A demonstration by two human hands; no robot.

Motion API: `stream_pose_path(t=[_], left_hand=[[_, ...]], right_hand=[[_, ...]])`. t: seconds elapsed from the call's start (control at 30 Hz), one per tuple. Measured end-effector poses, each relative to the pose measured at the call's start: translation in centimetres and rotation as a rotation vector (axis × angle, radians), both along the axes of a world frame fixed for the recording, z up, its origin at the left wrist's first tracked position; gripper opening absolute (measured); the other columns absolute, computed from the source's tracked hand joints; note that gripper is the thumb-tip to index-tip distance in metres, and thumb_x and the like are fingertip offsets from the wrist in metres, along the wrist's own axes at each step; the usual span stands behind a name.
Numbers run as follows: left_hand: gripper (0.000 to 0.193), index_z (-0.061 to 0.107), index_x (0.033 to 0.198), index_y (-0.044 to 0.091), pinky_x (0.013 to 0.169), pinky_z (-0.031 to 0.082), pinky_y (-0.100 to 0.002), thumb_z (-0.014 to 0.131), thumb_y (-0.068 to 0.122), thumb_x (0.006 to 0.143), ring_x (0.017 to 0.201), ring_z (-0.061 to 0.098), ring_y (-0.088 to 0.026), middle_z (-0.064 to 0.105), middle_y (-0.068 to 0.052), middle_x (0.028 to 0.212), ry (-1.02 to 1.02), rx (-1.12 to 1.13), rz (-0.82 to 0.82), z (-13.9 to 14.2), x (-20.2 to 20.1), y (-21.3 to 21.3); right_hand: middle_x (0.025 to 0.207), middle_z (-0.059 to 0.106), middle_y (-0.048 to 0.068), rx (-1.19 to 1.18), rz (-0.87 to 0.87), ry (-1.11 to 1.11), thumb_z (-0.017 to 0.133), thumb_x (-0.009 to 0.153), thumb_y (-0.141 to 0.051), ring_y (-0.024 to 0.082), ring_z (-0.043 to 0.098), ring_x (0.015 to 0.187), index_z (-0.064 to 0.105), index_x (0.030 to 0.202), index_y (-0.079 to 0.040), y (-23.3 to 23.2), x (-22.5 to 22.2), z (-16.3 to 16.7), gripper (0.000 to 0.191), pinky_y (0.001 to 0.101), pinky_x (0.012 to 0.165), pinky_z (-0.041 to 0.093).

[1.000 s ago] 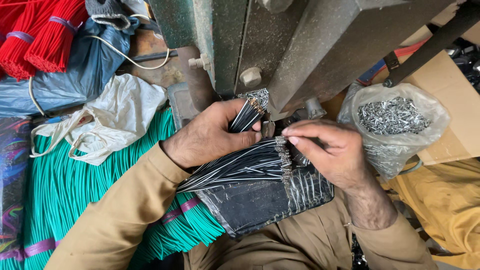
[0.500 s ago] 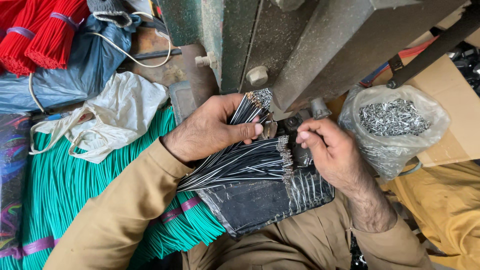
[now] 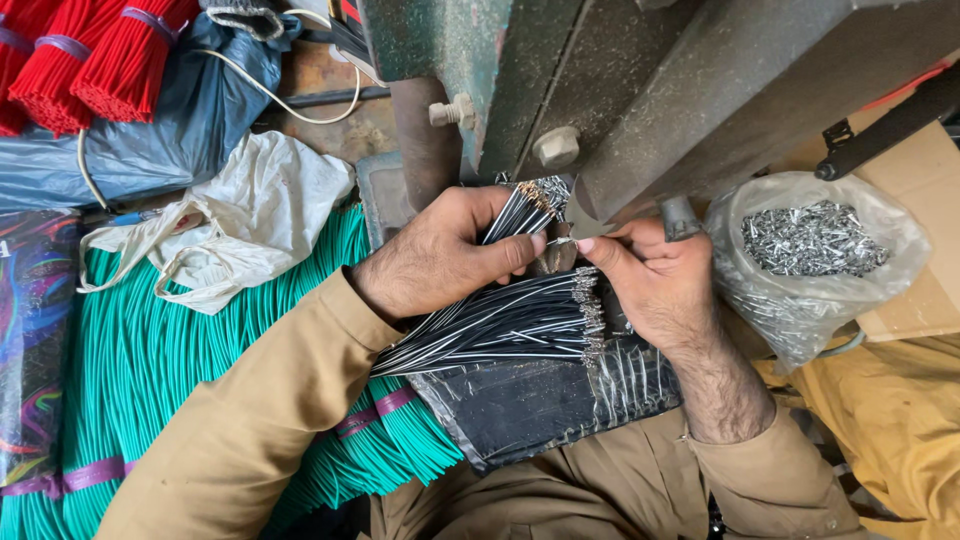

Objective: The person holds a bundle of black wire ends in one hand and small metal fittings in the other, inserting each wire end into a fitting and pressing it under a bench-mounted press machine to attach the fitting to the wire. Completed wires are laid on the work surface as the person repeats the process with the next wire.

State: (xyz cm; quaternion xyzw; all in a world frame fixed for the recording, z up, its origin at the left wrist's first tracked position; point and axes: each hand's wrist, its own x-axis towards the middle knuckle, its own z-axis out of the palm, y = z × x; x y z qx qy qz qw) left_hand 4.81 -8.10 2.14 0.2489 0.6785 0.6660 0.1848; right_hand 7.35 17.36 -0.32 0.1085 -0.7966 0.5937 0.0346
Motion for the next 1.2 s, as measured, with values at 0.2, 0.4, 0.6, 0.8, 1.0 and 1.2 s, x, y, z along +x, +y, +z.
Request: stream_pose_path(t=[0.2, 0.4, 0.6, 0.8, 1.0, 1.2], left_hand=[[0.016, 0.070, 0.096, 0.000, 0.067, 0.056, -0.024, 0.068, 0.016, 0.098, 0.072, 0.061, -0.005, 0.069, 0.001, 0.079, 0.012, -0.039, 0.013, 0.1, 0.0, 0.3], [0.018, 0.070, 0.095, 0.000, 0.067, 0.056, -0.024, 0.068, 0.018, 0.098, 0.071, 0.063, -0.005, 0.069, 0.000, 0.079, -0.021, -0.025, 0.036, -0.1, 0.0, 0.6], [0.018, 0.070, 0.097, 0.002, 0.068, 0.056, -0.024, 0.069, 0.020, 0.097, 0.072, 0.063, -0.006, 0.068, 0.001, 0.080, -0.016, -0.046, 0.050, 0.8, 0.4, 0.5], [0.022, 0.068, 0.097, 0.002, 0.073, 0.055, -0.031, 0.077, 0.022, 0.092, 0.081, 0.059, -0.010, 0.067, -0.006, 0.085, 0.075, -0.216, 0.002, 3.1, 1.8, 0.1], [0.027, 0.061, 0.117, 0.002, 0.082, 0.054, -0.044, 0.065, 0.015, 0.094, 0.103, 0.069, -0.038, 0.073, -0.020, 0.102, 0.348, -0.330, 0.287, 3.8, 4.1, 1.5], [0.032, 0.062, 0.117, 0.004, 0.079, 0.053, -0.046, 0.066, 0.027, 0.096, 0.097, 0.069, -0.040, 0.071, -0.023, 0.095, 0.231, -0.450, 0.408, 3.8, 4.0, 2.1]], right_hand=[[0.094, 0.077, 0.004, -0.012, 0.017, 0.016, 0.075, 0.096, -0.004, 0.005, 0.068, 0.084, 0.075, 0.100, 0.002, 0.1, -0.2, -0.2, 0.008, 0.0214, 0.078, 0.056], [0.086, 0.076, 0.005, 0.177, -0.055, 0.028, 0.078, 0.094, -0.005, 0.006, 0.065, 0.079, 0.076, 0.094, 0.003, 0.3, -0.1, 0.0, 0.009, 0.0230, 0.069, 0.054], [0.092, 0.077, 0.004, 0.067, 0.037, 0.032, 0.074, 0.098, -0.004, 0.006, 0.068, 0.085, 0.075, 0.103, 0.002, -0.2, 0.4, 0.8, 0.008, 0.0220, 0.077, 0.056], [0.108, 0.077, 0.009, -0.028, 0.224, 0.110, 0.071, 0.097, 0.001, 0.014, 0.074, 0.099, 0.074, 0.108, 0.002, 2.3, 2.5, 3.0, 0.012, 0.0265, 0.092, 0.060], [0.110, 0.075, 0.007, 0.573, 0.099, 0.097, 0.072, 0.090, -0.002, 0.017, 0.073, 0.097, 0.075, 0.106, -0.003, 6.2, 3.9, 5.8, 0.017, 0.0287, 0.086, 0.058], [0.113, 0.070, 0.006, 0.672, 0.089, 0.166, 0.073, 0.086, -0.007, 0.021, 0.069, 0.105, 0.077, 0.100, -0.006, 6.9, 4.5, 4.4, 0.015, 0.0332, 0.090, 0.055]])
